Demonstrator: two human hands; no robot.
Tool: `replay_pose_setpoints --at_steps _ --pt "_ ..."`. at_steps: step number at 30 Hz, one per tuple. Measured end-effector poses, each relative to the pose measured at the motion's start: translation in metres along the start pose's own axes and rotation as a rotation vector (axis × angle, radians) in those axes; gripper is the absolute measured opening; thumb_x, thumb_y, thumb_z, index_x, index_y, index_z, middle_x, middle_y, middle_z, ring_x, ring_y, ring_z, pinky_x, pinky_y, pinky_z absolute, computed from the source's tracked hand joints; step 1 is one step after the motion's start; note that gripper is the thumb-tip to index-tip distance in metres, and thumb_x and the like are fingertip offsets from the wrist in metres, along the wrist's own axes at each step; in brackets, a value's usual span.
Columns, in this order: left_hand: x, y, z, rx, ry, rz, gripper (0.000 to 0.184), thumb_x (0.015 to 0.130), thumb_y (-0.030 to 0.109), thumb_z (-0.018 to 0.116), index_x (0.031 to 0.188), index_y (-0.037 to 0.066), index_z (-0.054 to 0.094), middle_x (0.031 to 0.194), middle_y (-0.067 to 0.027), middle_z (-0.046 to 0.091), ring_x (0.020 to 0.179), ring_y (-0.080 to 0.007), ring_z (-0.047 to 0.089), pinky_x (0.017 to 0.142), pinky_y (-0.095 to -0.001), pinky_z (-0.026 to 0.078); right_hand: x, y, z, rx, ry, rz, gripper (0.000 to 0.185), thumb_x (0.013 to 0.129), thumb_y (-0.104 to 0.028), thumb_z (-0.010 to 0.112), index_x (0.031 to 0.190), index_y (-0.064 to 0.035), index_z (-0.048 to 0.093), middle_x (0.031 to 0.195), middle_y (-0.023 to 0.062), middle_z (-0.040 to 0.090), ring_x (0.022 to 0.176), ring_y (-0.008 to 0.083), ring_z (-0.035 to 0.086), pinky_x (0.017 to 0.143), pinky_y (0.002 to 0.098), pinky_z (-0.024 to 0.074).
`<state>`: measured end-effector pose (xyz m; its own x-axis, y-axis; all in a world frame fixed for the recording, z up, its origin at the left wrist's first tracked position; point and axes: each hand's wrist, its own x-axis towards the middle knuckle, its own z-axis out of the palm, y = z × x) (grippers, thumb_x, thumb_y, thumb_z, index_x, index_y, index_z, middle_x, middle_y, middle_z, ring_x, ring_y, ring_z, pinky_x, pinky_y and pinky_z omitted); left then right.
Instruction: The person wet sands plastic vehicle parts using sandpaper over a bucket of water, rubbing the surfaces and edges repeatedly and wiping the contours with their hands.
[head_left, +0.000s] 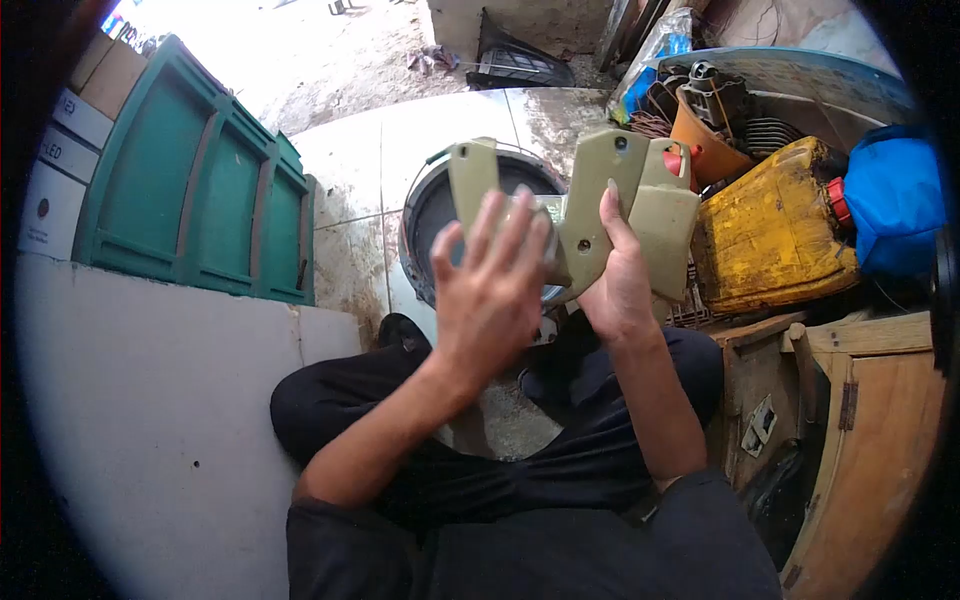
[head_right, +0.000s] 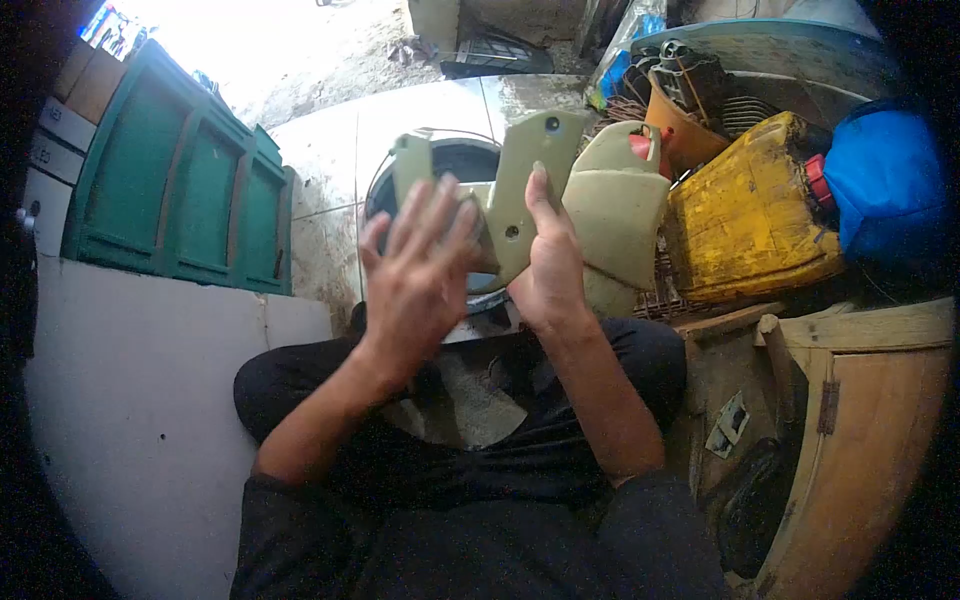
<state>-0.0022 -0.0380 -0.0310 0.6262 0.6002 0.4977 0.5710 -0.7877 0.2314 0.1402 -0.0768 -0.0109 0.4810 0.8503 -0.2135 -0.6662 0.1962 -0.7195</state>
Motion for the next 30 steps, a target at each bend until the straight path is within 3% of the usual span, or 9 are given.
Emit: replay_pose_setpoints --at_steps 2,6,9,15,17,18,25,28,30 --pt "-0.006 0.009 0.006 -0.072 -0.025 0.111 0.04 0.092 0.021 0.064 0.129 0.005 0.064 0.145 -0.0107 0.055 0.136 -0.0263 0.049 0.109 -0.0471 0.03 0.004 -0.002 -0.007 0.103 0.071 0.015 0.047 0.105 -0.041 0.049 0.137 -0.0065 0.047 0.125 0.008 0.058 0.116 0.0219 0.058 0.102 0.0417 0.0467" --pt "0.016 -0.01 -0.002 -0.016 0.044 -0.081 0.043 0.09 0.018 0.064 0.13 0.003 0.062 0.14 -0.0135 0.058 0.134 -0.029 0.052 0.111 -0.0471 0.032 0.0 -0.011 0.0 0.124 0.039 -0.022 0.05 0.106 -0.043 0.045 0.141 -0.0077 0.042 0.133 0.0108 0.055 0.127 0.0259 0.052 0.11 0.0471 0.0415" --pt "0.006 0.001 0.002 -0.213 -0.001 0.003 0.043 0.091 0.015 0.062 0.132 0.003 0.061 0.142 -0.016 0.056 0.137 -0.0292 0.05 0.113 -0.0494 0.032 0.005 -0.008 -0.002 0.228 -0.127 -0.022 0.05 0.108 -0.043 0.039 0.142 -0.0071 0.041 0.138 0.013 0.053 0.128 0.026 0.05 0.111 0.0472 0.0409" --pt "0.013 0.001 -0.005 0.072 -0.009 -0.011 0.046 0.093 0.018 0.057 0.135 -0.001 0.058 0.146 -0.0195 0.052 0.139 -0.0376 0.045 0.111 -0.0524 0.035 -0.001 -0.007 0.0 0.163 -0.108 -0.052 0.05 0.109 -0.042 0.035 0.144 -0.008 0.038 0.139 0.0144 0.053 0.129 0.0252 0.049 0.111 0.0454 0.041" --pt "0.01 -0.006 0.0 -0.18 -0.064 -0.097 0.044 0.093 0.017 0.058 0.133 -0.001 0.059 0.146 -0.0183 0.051 0.139 -0.0369 0.044 0.111 -0.0514 0.035 0.0 -0.004 -0.001 0.179 -0.111 -0.034 0.05 0.109 -0.043 0.035 0.144 -0.0082 0.039 0.139 0.0141 0.053 0.128 0.0247 0.05 0.111 0.0447 0.041" --pt "0.004 -0.004 0.004 -0.199 -0.079 0.051 0.043 0.092 0.016 0.059 0.131 -0.002 0.061 0.146 -0.0173 0.051 0.138 -0.0369 0.044 0.11 -0.0504 0.037 0.0 -0.003 -0.002 0.189 -0.107 -0.017 0.05 0.109 -0.044 0.034 0.144 -0.0085 0.039 0.138 0.0139 0.054 0.127 0.0242 0.05 0.11 0.044 0.0411" --pt "0.009 0.001 0.0 -0.015 -0.028 -0.09 0.041 0.091 0.018 0.061 0.13 0.005 0.064 0.153 -0.0138 0.045 0.14 -0.0369 0.04 0.111 -0.052 0.033 -0.003 0.0 -0.001 0.19 -0.115 -0.042 0.053 0.108 -0.047 0.032 0.143 -0.0075 0.039 0.135 0.0136 0.054 0.125 0.0231 0.05 0.109 0.0424 0.0409" --pt "0.0 0.015 -0.003 -0.336 -0.082 0.026 0.041 0.091 0.02 0.061 0.131 0.009 0.064 0.156 -0.017 0.039 0.14 -0.0386 0.038 0.11 -0.0531 0.029 -0.002 0.0 -0.006 0.158 -0.085 -0.045 0.056 0.107 -0.051 0.032 0.144 -0.0079 0.038 0.136 0.0126 0.053 0.127 0.0226 0.049 0.111 0.0425 0.0397" --pt "0.008 0.009 -0.005 -0.2 -0.058 0.0 0.04 0.092 0.02 0.061 0.13 0.01 0.064 0.157 -0.018 0.038 0.141 -0.0394 0.037 0.11 -0.0546 0.029 -0.005 -0.007 0.0 0.183 -0.079 -0.041 0.057 0.107 -0.051 0.032 0.144 -0.0081 0.038 0.135 0.0124 0.053 0.127 0.0225 0.049 0.111 0.0426 0.04"
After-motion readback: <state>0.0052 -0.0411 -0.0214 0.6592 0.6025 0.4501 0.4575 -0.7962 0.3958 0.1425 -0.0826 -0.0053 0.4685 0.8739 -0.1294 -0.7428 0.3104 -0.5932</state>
